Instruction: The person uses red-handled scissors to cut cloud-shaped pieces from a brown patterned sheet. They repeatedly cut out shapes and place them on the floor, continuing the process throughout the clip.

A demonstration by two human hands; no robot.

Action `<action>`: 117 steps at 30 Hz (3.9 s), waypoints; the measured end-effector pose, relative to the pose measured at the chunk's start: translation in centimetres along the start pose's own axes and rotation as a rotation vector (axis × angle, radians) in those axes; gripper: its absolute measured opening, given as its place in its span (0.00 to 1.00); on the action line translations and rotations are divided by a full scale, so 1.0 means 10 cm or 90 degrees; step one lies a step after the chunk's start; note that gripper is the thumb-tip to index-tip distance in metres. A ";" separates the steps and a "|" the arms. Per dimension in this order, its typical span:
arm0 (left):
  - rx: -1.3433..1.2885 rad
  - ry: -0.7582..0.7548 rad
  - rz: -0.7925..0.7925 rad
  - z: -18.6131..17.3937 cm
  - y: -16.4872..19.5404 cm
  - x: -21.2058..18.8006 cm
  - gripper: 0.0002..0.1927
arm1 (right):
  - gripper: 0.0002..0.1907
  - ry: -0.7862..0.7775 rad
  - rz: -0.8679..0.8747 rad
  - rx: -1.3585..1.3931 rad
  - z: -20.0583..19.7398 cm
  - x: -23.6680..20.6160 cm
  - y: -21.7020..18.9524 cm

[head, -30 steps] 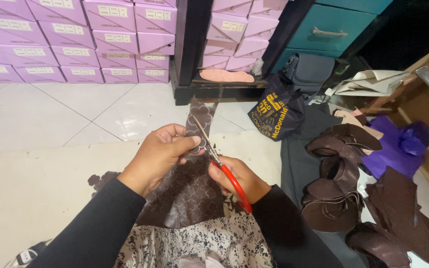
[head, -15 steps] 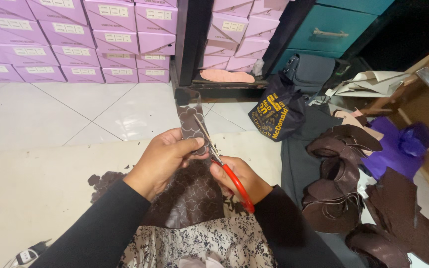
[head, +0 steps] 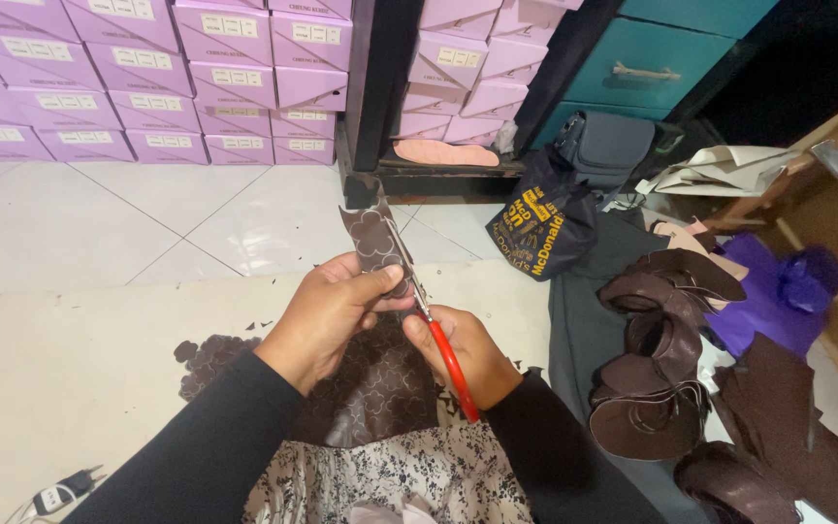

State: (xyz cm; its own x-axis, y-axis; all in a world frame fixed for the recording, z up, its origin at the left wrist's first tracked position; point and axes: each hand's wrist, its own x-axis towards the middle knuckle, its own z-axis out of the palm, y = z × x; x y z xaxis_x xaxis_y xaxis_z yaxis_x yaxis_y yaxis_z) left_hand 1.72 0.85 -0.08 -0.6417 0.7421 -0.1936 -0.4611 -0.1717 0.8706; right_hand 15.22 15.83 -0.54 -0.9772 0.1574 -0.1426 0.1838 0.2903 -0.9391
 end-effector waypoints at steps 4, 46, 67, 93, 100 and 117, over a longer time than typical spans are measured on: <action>0.011 0.007 -0.006 0.01 0.02 -0.01 0.07 | 0.22 -0.002 0.012 0.017 -0.02 0.01 0.02; 0.166 0.035 0.080 -0.26 -0.02 0.15 0.08 | 0.23 -0.044 0.039 -0.033 -0.12 0.05 0.05; 0.149 0.045 0.116 -0.06 -0.17 0.16 0.10 | 0.24 -0.030 0.044 0.000 -0.06 0.06 0.09; 0.278 0.049 0.080 -0.21 -0.03 0.11 0.10 | 0.23 -0.008 0.086 -0.030 -0.13 0.07 0.11; 0.070 0.050 0.070 -0.07 -0.12 0.13 0.09 | 0.25 0.055 0.044 0.006 -0.01 0.11 0.12; 0.086 0.052 0.145 -0.07 -0.19 0.22 0.11 | 0.25 0.017 0.071 -0.001 0.02 0.11 0.12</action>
State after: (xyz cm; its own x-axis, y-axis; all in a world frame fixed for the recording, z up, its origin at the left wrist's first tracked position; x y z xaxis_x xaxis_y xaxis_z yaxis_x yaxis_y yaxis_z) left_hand 0.77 2.36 -2.44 -0.7692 0.6387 -0.0171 -0.2171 -0.2361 0.9472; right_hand 14.36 16.15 -1.87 -0.9473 0.2146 -0.2379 0.2916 0.2706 -0.9175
